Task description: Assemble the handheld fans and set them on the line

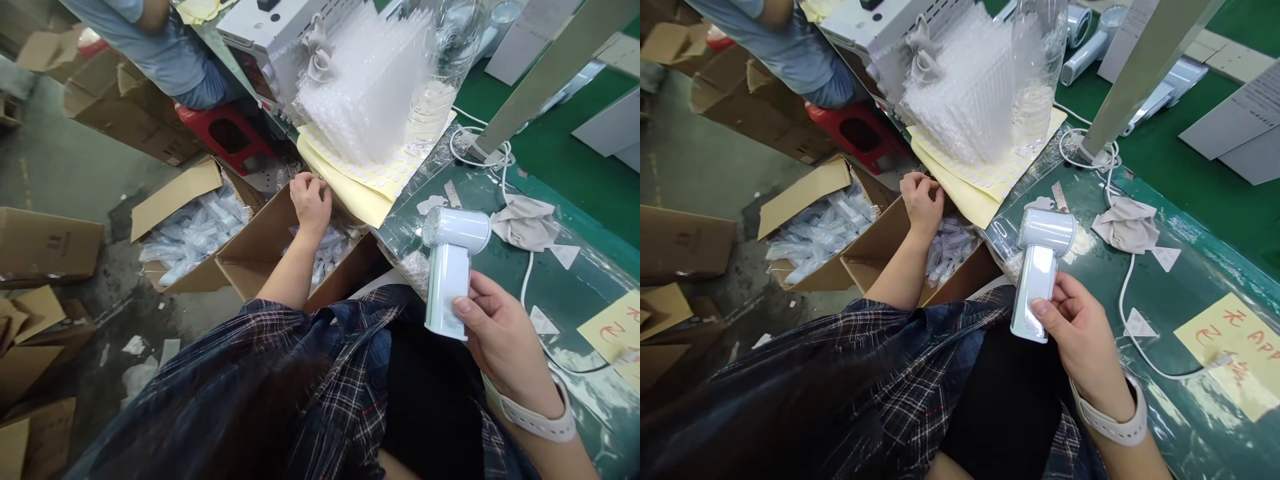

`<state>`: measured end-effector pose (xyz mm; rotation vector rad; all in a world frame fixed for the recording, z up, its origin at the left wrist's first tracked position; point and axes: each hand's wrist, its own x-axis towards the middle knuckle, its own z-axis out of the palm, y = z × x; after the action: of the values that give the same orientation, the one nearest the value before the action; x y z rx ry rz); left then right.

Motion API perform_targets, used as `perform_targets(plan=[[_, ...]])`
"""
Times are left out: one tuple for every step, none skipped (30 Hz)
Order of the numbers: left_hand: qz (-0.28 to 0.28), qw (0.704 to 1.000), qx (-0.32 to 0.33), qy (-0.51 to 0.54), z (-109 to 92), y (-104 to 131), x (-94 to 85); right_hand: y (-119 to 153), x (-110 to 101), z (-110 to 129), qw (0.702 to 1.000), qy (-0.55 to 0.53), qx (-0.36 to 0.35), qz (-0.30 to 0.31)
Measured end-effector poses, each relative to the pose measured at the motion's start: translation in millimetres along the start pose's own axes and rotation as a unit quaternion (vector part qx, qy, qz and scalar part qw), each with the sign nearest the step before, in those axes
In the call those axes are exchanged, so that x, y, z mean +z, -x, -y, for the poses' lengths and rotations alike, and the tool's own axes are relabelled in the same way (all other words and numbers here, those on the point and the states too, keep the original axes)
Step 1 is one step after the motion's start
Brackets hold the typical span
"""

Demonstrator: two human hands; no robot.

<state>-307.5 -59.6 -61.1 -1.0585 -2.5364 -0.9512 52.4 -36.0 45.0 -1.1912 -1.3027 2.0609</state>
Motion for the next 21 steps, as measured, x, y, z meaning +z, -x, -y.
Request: perform_targets(plan=[[-0.01,1.0,0.012,0.006,0.5,-2.8,-7.5,0.9,-0.8,-0.5,1.0,0.007,-0.001,-0.006],[-0.027,0.999,0.025,0.016,-1.1,-5.4,-16.8,1.5,-1.1,-0.9,1.0,0.014,-0.002,-0.012],[-0.047,0.997,0.043,0.033,-5.6,-7.4,-27.5,1.9,-0.7,-1.1,1.0,0.022,-0.005,-0.019],[-0.064,0.994,0.067,0.058,-13.8,-8.4,-39.2,2.0,0.2,-1.0,0.999,0.032,-0.011,-0.026],[-0.068,0.989,0.099,0.089,-26.0,-8.0,-51.1,2.0,1.7,-0.5,0.998,0.046,-0.019,-0.032],[-0.055,0.98,0.143,0.125,-41.9,-6.0,-62.7,1.7,3.6,0.2,0.997,0.06,-0.028,-0.035],[-0.023,0.967,0.198,0.159,-60.6,-2.5,-73.2,1.4,5.9,1.3,0.996,0.074,-0.037,-0.035],[0.022,0.946,0.26,0.191,-80.9,2.1,-82.0,1.2,8.1,2.4,0.995,0.086,-0.044,-0.034],[0.067,0.921,0.317,0.216,-101.4,7.5,-88.8,0.9,10.2,3.5,0.994,0.096,-0.05,-0.031],[0.109,0.897,0.361,0.23,-120.8,13.0,-93.4,0.8,11.8,4.3,0.992,0.105,-0.055,-0.03],[0.142,0.874,0.402,0.234,-137.7,18.2,-95.7,0.8,12.9,4.5,0.991,0.115,-0.059,-0.031],[0.172,0.857,0.43,0.228,-151.4,22.9,-95.9,0.7,13.4,4.1,0.99,0.126,-0.062,-0.035],[0.195,0.847,0.446,0.214,-161.4,26.6,-94.0,0.7,13.2,3.0,0.987,0.14,-0.061,-0.04],[0.212,0.843,0.454,0.197,-167.7,29.3,-90.3,0.7,12.5,1.2,0.985,0.156,-0.057,-0.05],[0.224,0.844,0.452,0.179,-170.3,30.6,-85.0,0.7,11.2,-1.2,0.982,0.171,-0.051,-0.06],[0.232,0.849,0.446,0.163,-169.7,30.1,-78.3,0.7,9.7,-3.8,0.98,0.183,-0.043,-0.07],[0.23,0.857,0.436,0.149,-166.1,27.5,-70.7,0.9,8.0,-6.3,0.977,0.192,-0.035,-0.081],[0.219,0.87,0.42,0.137,-160.3,22.2,-62.3,1.4,6.4,-8.4,0.976,0.198,-0.028,-0.091],[0.198,0.887,0.399,0.123,-152.6,13.8,-53.7,2.0,4.8,-9.8,0.975,0.201,-0.022,-0.098],[0.17,0.905,0.374,0.109,-143.8,2.2,-44.8,2.9,3.4,-10.2,0.974,0.202,-0.017,-0.1],[0.137,0.922,0.348,0.095,-134.6,-12.4,-36.1,3.9,2.2,-9.7,0.974,0.203,-0.013,-0.1]])
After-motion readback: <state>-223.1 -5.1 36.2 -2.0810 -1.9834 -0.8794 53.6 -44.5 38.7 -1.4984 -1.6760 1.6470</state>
